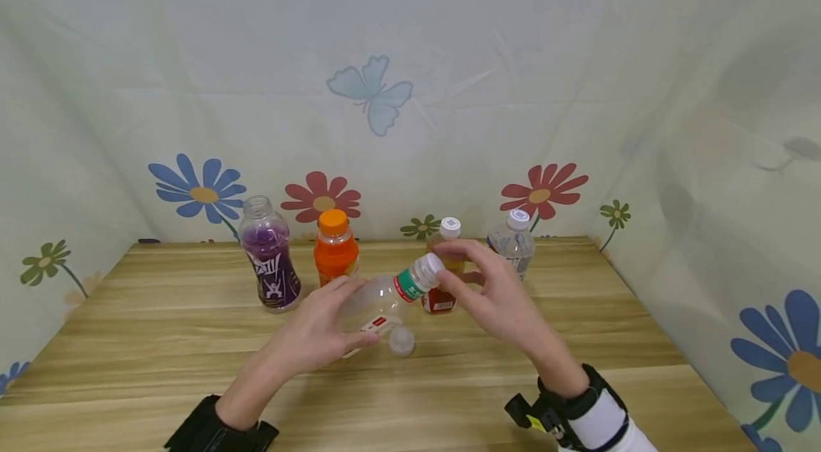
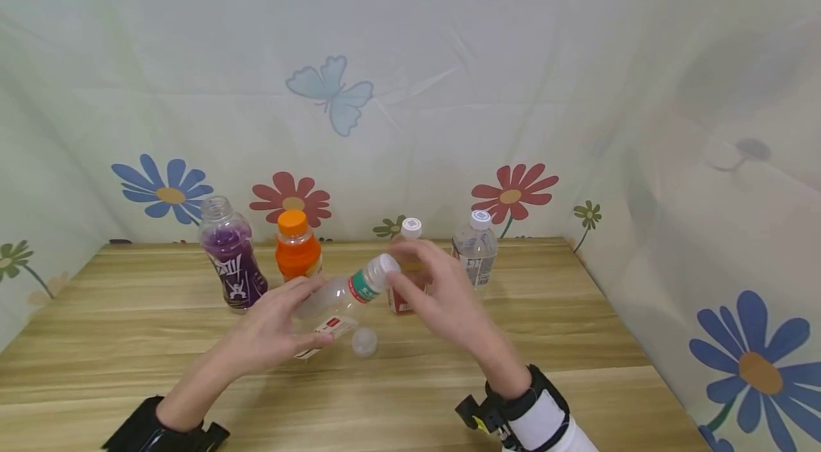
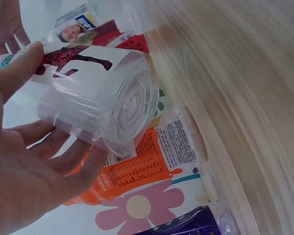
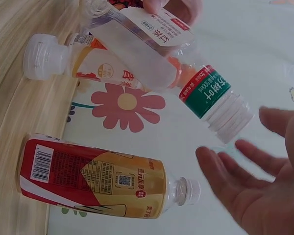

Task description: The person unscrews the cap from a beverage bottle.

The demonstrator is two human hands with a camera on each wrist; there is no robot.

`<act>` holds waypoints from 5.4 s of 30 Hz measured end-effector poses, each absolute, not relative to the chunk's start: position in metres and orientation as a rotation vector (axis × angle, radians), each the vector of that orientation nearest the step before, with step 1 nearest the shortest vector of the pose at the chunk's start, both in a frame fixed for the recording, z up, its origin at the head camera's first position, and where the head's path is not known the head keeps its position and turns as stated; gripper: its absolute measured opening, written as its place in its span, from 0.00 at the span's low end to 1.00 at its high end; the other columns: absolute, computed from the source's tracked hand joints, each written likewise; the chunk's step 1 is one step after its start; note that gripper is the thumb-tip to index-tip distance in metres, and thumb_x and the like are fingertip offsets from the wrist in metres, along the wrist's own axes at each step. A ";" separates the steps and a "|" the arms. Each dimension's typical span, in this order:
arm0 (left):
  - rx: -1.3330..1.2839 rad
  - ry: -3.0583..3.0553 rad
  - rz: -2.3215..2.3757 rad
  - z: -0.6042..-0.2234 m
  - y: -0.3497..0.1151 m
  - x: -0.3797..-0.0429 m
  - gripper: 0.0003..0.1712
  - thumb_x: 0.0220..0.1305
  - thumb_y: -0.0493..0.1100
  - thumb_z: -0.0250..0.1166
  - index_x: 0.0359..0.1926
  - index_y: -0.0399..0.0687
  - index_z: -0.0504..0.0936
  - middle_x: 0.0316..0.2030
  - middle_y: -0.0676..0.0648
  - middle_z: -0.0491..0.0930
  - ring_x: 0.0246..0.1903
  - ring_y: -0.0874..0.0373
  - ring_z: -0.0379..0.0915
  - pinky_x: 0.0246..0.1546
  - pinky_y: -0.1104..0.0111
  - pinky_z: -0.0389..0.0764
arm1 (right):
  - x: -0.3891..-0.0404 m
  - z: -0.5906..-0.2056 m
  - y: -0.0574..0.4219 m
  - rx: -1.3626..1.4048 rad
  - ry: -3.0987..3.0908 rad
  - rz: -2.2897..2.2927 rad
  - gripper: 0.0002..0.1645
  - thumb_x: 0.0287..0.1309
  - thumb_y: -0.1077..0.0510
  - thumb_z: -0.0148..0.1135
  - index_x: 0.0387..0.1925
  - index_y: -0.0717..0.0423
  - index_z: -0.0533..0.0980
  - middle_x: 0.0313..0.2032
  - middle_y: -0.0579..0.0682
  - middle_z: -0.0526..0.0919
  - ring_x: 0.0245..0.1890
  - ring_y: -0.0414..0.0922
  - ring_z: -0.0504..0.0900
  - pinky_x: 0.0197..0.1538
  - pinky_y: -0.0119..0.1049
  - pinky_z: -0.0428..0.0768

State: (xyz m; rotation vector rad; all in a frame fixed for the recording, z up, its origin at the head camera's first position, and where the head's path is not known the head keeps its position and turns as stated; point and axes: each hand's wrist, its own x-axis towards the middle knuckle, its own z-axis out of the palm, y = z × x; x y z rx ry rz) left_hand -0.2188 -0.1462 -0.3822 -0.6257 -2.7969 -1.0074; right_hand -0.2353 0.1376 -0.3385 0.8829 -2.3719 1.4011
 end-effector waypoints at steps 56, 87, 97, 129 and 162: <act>-0.604 -2.831 -1.019 -0.382 -0.144 -0.219 0.45 0.53 0.52 0.81 0.69 0.44 0.74 0.67 0.40 0.73 0.62 0.43 0.73 0.60 0.45 0.76 | -0.232 -0.338 0.135 0.844 -2.434 1.355 0.23 0.66 0.58 0.70 0.61 0.55 0.78 0.53 0.48 0.83 0.48 0.47 0.82 0.44 0.38 0.86; -0.628 -2.833 -0.927 -0.384 -0.144 -0.220 0.46 0.53 0.52 0.82 0.68 0.41 0.75 0.67 0.40 0.74 0.62 0.42 0.73 0.61 0.45 0.75 | -0.231 -0.338 0.132 0.892 -2.439 1.316 0.21 0.64 0.65 0.70 0.58 0.60 0.79 0.54 0.51 0.82 0.44 0.50 0.82 0.43 0.37 0.86; -0.631 -2.840 -0.956 -0.384 -0.145 -0.220 0.46 0.54 0.54 0.81 0.69 0.42 0.74 0.70 0.39 0.70 0.65 0.40 0.70 0.62 0.43 0.73 | -0.230 -0.337 0.133 0.983 -2.390 1.343 0.24 0.61 0.72 0.68 0.59 0.57 0.79 0.58 0.51 0.81 0.50 0.48 0.82 0.46 0.38 0.86; -0.624 -2.843 -1.007 -0.387 -0.144 -0.219 0.46 0.54 0.52 0.81 0.70 0.44 0.74 0.71 0.38 0.68 0.68 0.39 0.66 0.63 0.41 0.71 | -0.230 -0.340 0.130 0.779 -2.508 1.309 0.19 0.70 0.54 0.66 0.58 0.55 0.78 0.46 0.46 0.81 0.45 0.46 0.78 0.44 0.42 0.85; -0.616 -2.853 -0.981 -0.385 -0.144 -0.218 0.45 0.54 0.52 0.81 0.69 0.43 0.74 0.72 0.37 0.67 0.68 0.39 0.67 0.63 0.41 0.71 | -0.230 -0.337 0.132 1.002 -2.419 1.318 0.25 0.61 0.72 0.68 0.59 0.60 0.77 0.57 0.52 0.82 0.48 0.46 0.82 0.46 0.38 0.85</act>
